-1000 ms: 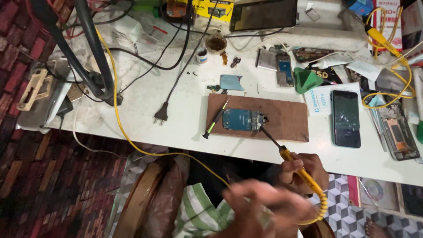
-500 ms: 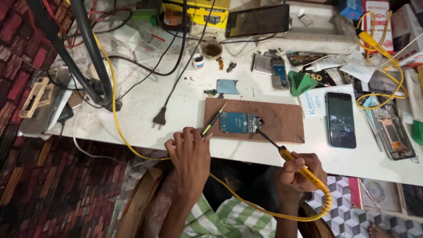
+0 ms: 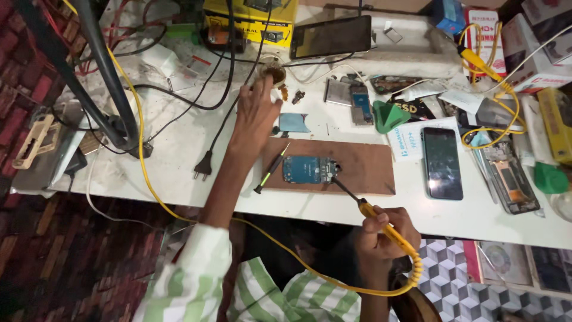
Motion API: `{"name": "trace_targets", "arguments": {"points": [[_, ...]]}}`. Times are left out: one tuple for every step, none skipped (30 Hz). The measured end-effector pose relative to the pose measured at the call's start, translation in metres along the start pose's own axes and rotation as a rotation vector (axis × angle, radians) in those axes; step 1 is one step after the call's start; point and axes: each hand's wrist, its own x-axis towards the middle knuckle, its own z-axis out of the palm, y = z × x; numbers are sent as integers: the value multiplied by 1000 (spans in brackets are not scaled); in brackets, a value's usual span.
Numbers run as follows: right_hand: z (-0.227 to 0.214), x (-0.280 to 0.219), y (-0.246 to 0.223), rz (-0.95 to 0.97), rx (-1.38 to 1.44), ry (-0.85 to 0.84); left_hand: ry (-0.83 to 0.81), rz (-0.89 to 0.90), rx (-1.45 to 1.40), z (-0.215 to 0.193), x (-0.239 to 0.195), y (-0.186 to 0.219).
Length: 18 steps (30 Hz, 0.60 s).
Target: The person uses a soldering iron and tweezers to work on a small blue circuit board placed on a wooden block. They repeatedly apply the soldering iron to specific points on the board while holding it steady with tweezers.
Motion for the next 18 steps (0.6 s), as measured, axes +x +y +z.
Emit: {"name": "trace_targets", "arguments": {"points": [[3,1,0,-12,-8,4,-42,-1,43,10,8,-6],[5,1,0,-23,-16,9,-85,-2,85,18,13,-10],[6,3,1,-36,-27,12,-69,-10,87,26,15,-13],[7,4,2,-37,-43,-5,-53,-18,89,32,18,-16],[7,4,2,-36,-61,-24,-42,-26,89,38,17,-18],[6,4,1,-34,-78,-44,-55,-30,118,43,17,-19],[7,4,1,-41,-65,-44,-69,-33,148,46,19,-21],[7,5,0,-48,-52,-44,-83,-36,178,48,21,-22],[7,3,-1,-51,-40,-46,-33,-121,95,48,20,-22],[9,3,-2,-55,-44,-28,17,-207,13,47,19,-22],[11,3,-2,-60,-47,-10,70,-293,-70,45,19,-21],[12,3,-1,-66,-51,9,33,-229,21,40,18,-22],[12,3,0,-62,-52,-8,-4,-165,108,33,15,-22],[9,2,1,-57,-54,-26,-41,-99,196,26,13,-22],[7,2,3,-54,-53,-44,-28,-64,183,18,12,-21],[7,1,4,-41,-45,-31,-15,-29,169,10,11,-20],[9,2,7,-28,-37,-13,2,8,158,0,13,-19],[10,3,9,-16,-28,4,-1,-4,104,-10,10,-15]]}}
